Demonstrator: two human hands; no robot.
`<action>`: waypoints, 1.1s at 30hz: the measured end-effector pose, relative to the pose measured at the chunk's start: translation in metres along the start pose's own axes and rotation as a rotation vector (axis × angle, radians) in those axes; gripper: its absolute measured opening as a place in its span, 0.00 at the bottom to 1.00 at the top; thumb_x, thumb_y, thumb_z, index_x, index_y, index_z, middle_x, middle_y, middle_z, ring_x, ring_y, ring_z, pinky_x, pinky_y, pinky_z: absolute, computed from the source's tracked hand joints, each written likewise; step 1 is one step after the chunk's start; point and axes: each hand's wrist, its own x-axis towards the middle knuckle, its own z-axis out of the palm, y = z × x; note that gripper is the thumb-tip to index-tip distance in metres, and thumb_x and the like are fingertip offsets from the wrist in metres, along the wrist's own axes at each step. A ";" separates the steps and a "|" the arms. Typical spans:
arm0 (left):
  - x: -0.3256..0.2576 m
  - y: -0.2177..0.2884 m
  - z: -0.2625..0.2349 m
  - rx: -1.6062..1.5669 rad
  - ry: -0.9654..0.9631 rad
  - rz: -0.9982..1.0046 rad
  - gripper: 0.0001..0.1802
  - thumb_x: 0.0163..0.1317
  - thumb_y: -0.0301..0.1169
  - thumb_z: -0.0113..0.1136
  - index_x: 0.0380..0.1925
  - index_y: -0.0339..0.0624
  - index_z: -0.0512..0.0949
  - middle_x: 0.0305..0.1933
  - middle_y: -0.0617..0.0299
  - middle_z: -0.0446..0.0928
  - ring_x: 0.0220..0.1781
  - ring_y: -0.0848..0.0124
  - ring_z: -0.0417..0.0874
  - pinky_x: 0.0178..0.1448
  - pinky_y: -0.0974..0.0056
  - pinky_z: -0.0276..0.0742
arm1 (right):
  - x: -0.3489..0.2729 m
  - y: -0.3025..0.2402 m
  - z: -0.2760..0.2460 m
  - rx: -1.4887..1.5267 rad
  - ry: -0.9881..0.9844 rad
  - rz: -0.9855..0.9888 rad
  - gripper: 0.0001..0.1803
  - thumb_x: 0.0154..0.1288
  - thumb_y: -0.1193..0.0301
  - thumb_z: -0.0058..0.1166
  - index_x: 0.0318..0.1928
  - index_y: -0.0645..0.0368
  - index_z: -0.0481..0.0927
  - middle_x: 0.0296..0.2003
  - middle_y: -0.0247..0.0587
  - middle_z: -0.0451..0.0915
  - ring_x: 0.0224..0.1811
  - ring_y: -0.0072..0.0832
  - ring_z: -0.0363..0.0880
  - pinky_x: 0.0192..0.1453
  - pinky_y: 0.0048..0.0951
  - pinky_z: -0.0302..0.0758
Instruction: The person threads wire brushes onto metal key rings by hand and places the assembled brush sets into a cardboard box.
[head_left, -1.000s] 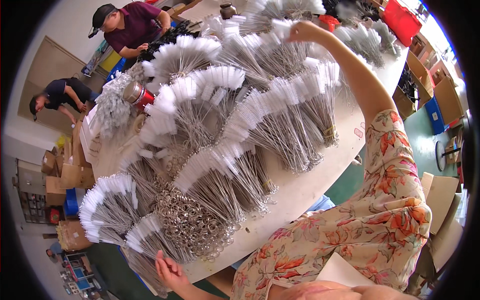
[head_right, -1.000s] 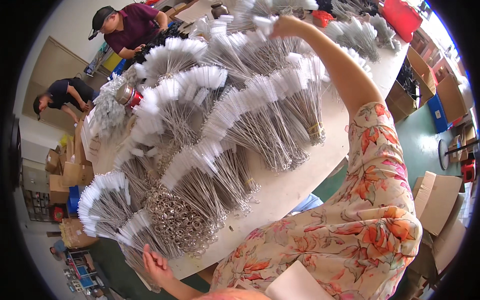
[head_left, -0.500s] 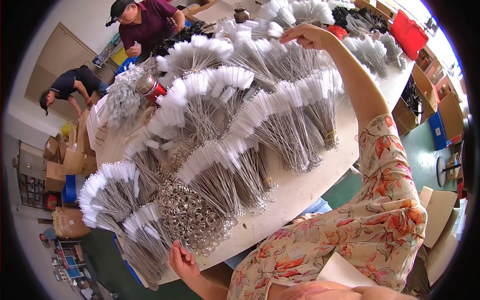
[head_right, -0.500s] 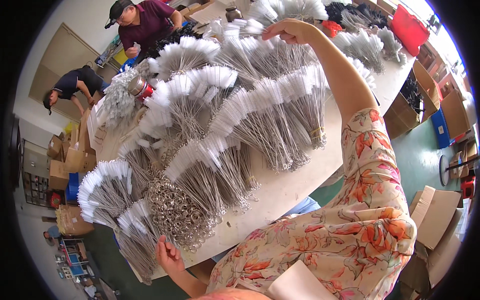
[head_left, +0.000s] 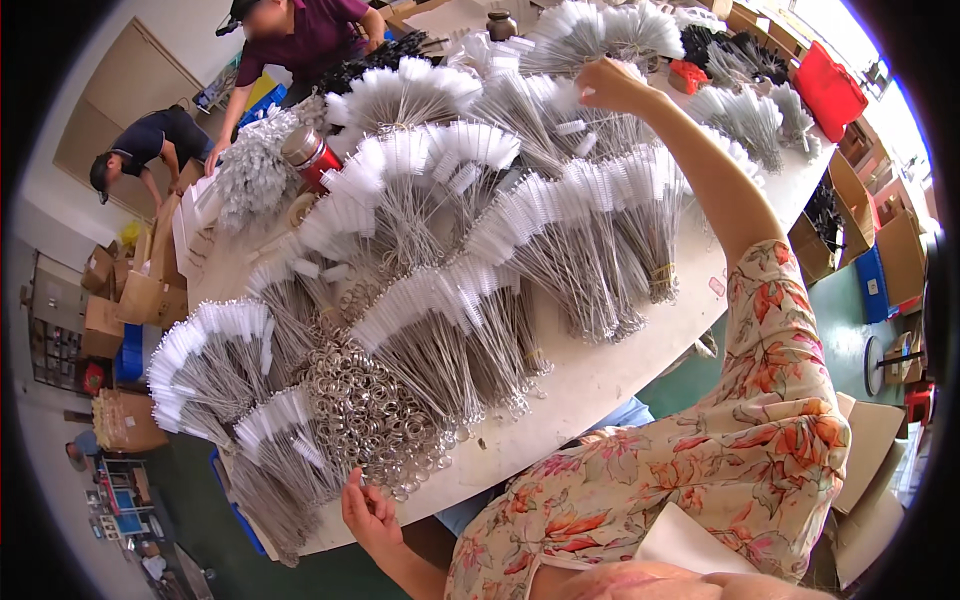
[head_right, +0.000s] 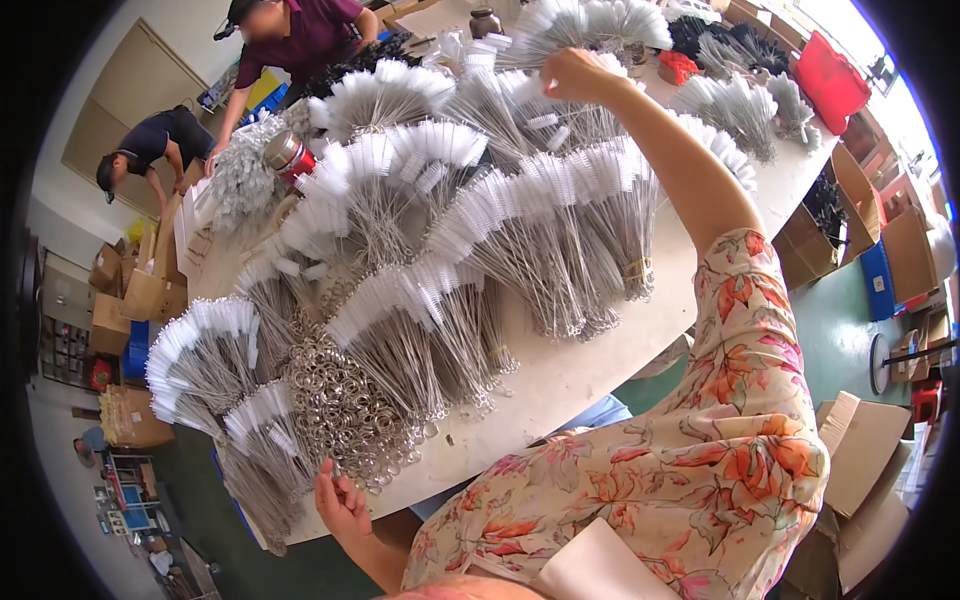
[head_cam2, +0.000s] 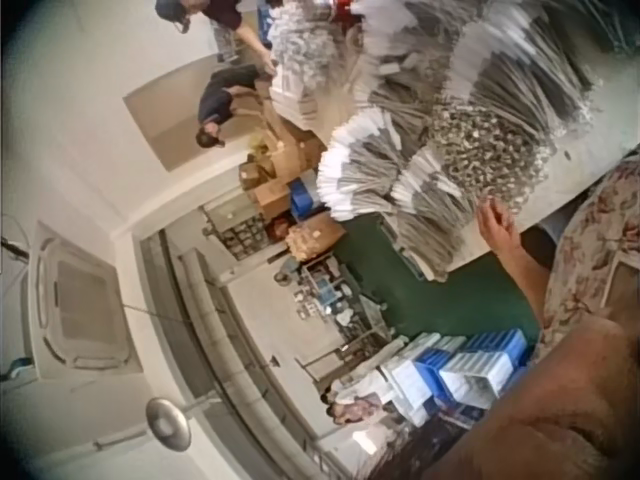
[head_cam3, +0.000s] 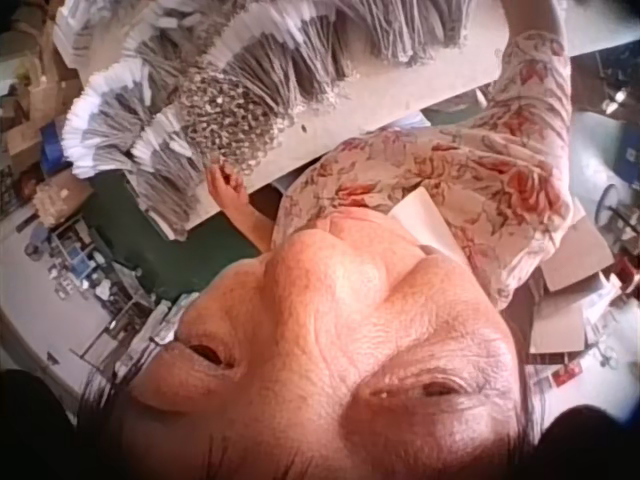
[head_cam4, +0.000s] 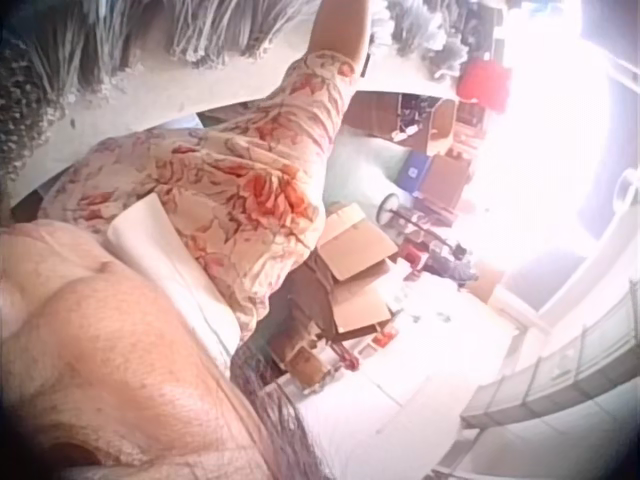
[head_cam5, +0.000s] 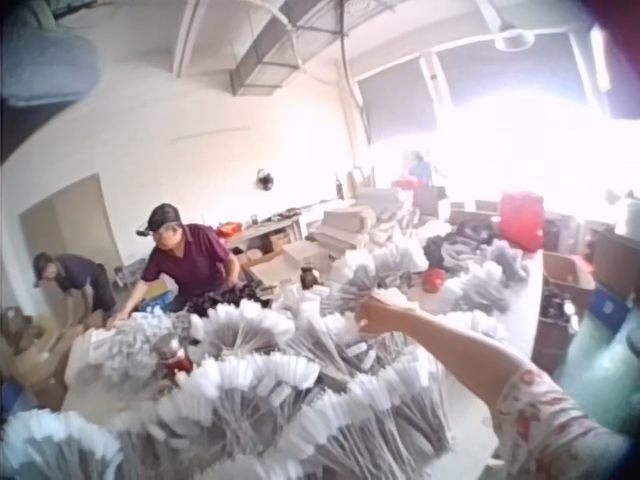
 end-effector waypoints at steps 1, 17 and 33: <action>0.000 -0.001 -0.003 0.001 0.001 -0.004 0.15 0.67 0.36 0.46 0.46 0.37 0.72 0.19 0.68 0.65 0.14 0.84 0.56 0.13 0.78 0.49 | 0.000 0.004 0.006 0.000 -0.039 -0.087 0.10 0.43 0.71 0.61 0.31 0.51 0.83 0.29 0.39 0.81 0.33 0.38 0.79 0.38 0.35 0.74; 0.012 0.003 0.020 -0.125 -0.026 0.085 0.16 0.66 0.38 0.47 0.41 0.36 0.74 0.22 0.68 0.65 0.17 0.83 0.57 0.17 0.77 0.50 | -0.001 0.034 0.014 0.072 0.087 0.039 0.09 0.55 0.67 0.57 0.32 0.59 0.78 0.27 0.42 0.79 0.29 0.36 0.78 0.34 0.35 0.73; 0.039 0.029 0.140 0.639 -0.301 1.062 0.08 0.58 0.22 0.51 0.39 0.36 0.72 0.31 0.60 0.74 0.35 0.71 0.75 0.39 0.69 0.69 | -0.123 -0.393 -0.041 1.762 -0.301 -0.199 0.14 0.66 0.66 0.49 0.49 0.58 0.71 0.48 0.42 0.69 0.51 0.26 0.68 0.55 0.29 0.67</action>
